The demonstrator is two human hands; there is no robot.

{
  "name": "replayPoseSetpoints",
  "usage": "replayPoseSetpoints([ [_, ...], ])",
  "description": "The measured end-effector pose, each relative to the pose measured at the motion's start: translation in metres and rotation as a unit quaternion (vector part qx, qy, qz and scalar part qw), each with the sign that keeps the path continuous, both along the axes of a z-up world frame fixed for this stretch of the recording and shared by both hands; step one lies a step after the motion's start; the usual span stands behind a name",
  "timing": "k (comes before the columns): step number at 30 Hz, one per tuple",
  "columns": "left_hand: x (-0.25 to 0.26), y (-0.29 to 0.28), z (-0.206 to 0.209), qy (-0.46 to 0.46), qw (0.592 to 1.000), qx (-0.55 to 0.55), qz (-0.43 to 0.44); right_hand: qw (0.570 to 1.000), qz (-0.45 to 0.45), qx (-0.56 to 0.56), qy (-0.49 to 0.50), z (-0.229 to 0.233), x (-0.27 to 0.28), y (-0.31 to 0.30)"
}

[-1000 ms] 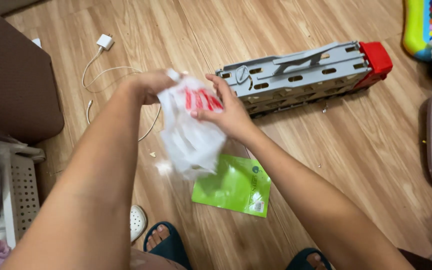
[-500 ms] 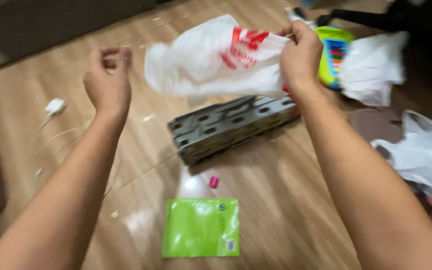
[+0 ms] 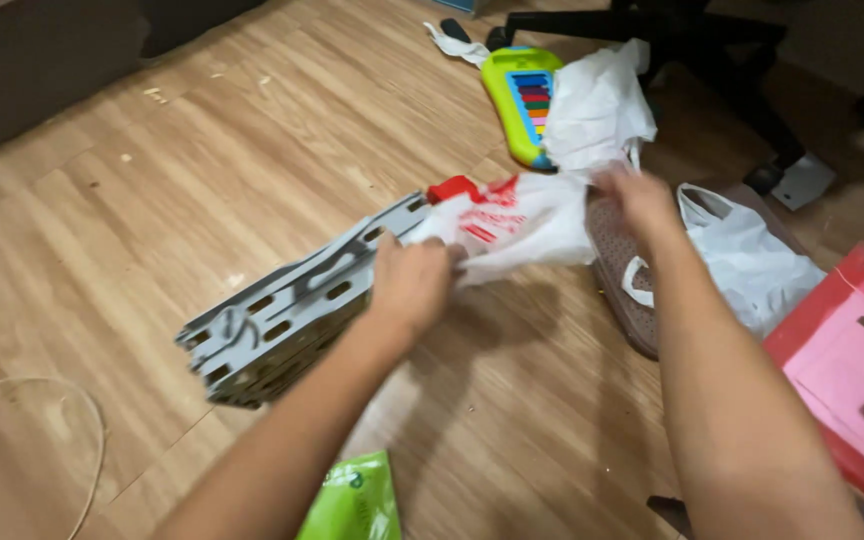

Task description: Cleaning up a bedroom by picking up toys and placing items into storage containers or bins.

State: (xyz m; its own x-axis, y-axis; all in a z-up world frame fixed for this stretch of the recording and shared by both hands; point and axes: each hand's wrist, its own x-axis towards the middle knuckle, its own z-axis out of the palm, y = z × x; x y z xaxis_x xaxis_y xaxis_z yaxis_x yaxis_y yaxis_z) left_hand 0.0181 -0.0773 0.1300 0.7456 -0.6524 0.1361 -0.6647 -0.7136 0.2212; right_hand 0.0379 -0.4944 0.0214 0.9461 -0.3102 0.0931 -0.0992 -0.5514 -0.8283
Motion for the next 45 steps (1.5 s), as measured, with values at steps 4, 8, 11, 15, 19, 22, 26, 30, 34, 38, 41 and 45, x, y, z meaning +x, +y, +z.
replayPoseSetpoints([
  [4, -0.031, -0.044, -0.025, 0.1, 0.995, 0.003, 0.017, 0.855, -0.313, -0.221, 0.349, -0.029, -0.104, -0.027],
  [8, -0.037, -0.075, -0.042, 0.211, 0.976, 0.033, 0.036, 0.803, -0.386, -0.192, 0.411, -0.048, -0.124, -0.02],
  [11, -0.039, -0.086, -0.063, 0.29, 0.954, 0.051, 0.055, 0.775, -0.411, -0.23, 0.421, -0.116, -0.127, -0.051],
  [15, -0.03, -0.093, -0.08, 0.289, 0.954, 0.056, 0.053, 0.814, -0.383, -0.299, 0.318, -0.158, -0.084, -0.047],
  [19, -0.013, -0.102, -0.086, 0.228, 0.973, -0.026, 0.016, 0.857, -0.464, -0.217, -0.055, -0.05, -0.011, 0.046],
  [22, 0.022, -0.092, -0.114, 0.213, 0.96, -0.179, -0.017, 0.867, -0.371, -0.171, -0.286, 0.008, 0.054, 0.098],
  [26, 0.035, -0.066, -0.036, 0.288, 0.91, -0.299, 0.01, 0.93, -0.293, -0.052, -0.215, 0.137, 0.063, 0.177],
  [30, 0.083, -0.039, -0.003, 0.262, 0.88, -0.396, 0.013, 0.96, -0.018, 0.256, -0.111, 0.228, 0.027, 0.189],
  [34, 0.115, -0.022, 0.02, 0.398, 0.738, -0.546, -0.01, 0.776, 0.164, 0.601, -0.097, 0.261, -0.014, 0.128],
  [38, 0.128, -0.028, -0.004, 0.581, 0.537, -0.611, -0.02, 0.712, 0.144, 0.681, -0.094, 0.225, -0.035, 0.057],
  [41, 0.133, -0.039, 0.003, 0.618, 0.506, -0.598, -0.062, 0.678, 0.105, 0.721, -0.099, 0.181, -0.023, 0.012],
  [45, 0.154, -0.013, -0.015, 0.549, 0.551, -0.628, 0.017, 0.713, -0.189, 0.639, -0.22, 0.117, -0.021, -0.046],
])
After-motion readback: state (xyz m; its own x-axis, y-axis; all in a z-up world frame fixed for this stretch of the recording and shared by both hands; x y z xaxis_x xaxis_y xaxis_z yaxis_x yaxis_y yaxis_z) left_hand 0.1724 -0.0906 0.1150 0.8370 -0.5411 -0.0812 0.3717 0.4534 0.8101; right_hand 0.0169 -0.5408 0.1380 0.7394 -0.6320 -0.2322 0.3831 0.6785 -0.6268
